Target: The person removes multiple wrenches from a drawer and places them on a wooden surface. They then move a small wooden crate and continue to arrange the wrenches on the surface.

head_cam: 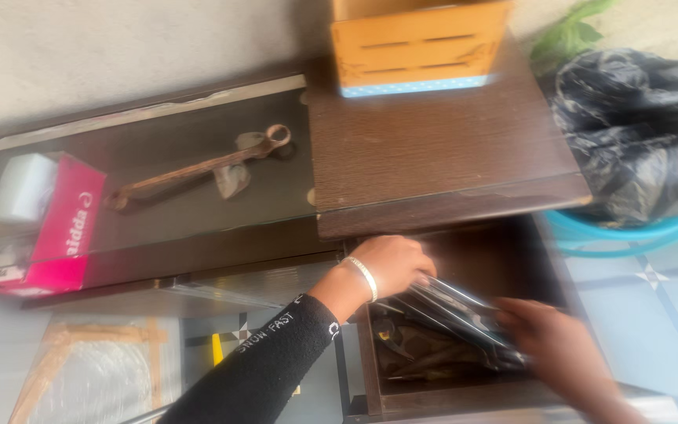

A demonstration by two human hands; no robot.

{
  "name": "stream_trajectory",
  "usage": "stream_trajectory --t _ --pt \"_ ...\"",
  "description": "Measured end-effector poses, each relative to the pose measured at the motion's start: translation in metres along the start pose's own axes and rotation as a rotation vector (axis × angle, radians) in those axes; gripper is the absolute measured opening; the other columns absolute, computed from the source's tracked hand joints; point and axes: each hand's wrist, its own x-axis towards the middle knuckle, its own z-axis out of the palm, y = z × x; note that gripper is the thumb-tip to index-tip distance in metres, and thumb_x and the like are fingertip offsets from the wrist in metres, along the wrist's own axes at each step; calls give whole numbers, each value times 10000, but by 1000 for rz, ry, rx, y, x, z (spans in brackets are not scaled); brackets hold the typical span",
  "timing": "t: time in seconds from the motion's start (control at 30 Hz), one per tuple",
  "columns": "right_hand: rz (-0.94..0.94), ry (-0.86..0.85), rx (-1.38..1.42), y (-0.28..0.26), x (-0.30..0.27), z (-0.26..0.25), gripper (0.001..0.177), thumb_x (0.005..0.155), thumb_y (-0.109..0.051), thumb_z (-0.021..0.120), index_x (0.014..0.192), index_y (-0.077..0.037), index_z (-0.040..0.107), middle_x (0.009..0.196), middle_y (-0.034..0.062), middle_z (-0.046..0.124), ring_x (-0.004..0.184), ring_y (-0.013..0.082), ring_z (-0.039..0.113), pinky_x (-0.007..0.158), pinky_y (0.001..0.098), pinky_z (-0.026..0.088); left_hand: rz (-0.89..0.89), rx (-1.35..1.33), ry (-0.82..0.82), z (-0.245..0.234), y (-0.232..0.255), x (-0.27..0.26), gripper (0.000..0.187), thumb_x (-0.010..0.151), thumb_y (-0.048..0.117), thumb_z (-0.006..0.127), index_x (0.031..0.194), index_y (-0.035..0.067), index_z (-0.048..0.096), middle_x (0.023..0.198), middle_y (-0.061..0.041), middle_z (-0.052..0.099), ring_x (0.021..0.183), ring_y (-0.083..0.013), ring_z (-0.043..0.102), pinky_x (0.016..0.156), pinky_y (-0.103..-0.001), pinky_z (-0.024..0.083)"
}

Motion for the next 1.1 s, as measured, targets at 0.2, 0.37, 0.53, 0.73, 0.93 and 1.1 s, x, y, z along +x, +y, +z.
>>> stream_trajectory --t 0.2,0.37,0.53,0.73,0.93,1.1 --pt "-51 -432 -241 40 42 9 373 933 -406 748 1278 -264 736 1168 -5 759 1128 157 697 1041 332 582 6 -216 -266 -15 6 -15 308 780 341 792 1053 199 817 1087 -12 799 1038 -211 737 926 -383 558" --pt "-109 -581 -375 37 53 11 370 922 -439 730 1274 -325 735 1207 -50 807 1119 137 709 1027 312 590 -50 -282 -335 -4 7 -12 333 749 337 812 1046 188 823 1095 -26 802 1057 -217 727 926 -401 532" --pt "-98 -547 -583 24 54 -5 327 941 -400 667 1240 -314 769 1221 -59 795 1142 124 744 1039 308 585 -47 -397 -368 15 5 -3 399 737 394 821 1073 179 822 1109 -40 804 1060 -221 741 944 -401 542" --pt "-116 -448 -578 23 49 -24 270 913 -347 710 1154 -269 803 1138 -48 796 1068 121 746 1003 292 623 -44 -576 -357 52 6 8 391 766 413 806 1082 182 820 1097 -52 808 1046 -233 730 945 -392 514" --pt "-118 -527 -538 12 45 -38 253 906 -306 712 1143 -276 797 1111 -61 833 1031 112 751 991 285 617 -79 -624 -325 78 4 4 342 814 383 778 1081 175 823 1085 -54 809 1038 -236 726 936 -389 528" --pt "-154 -487 -566 7 41 -37 207 909 -282 708 1079 -266 825 1047 -44 834 971 141 790 954 297 616 8 -463 -282 78 15 3 323 854 387 745 1086 173 817 1102 -37 793 1064 -225 717 966 -393 529"
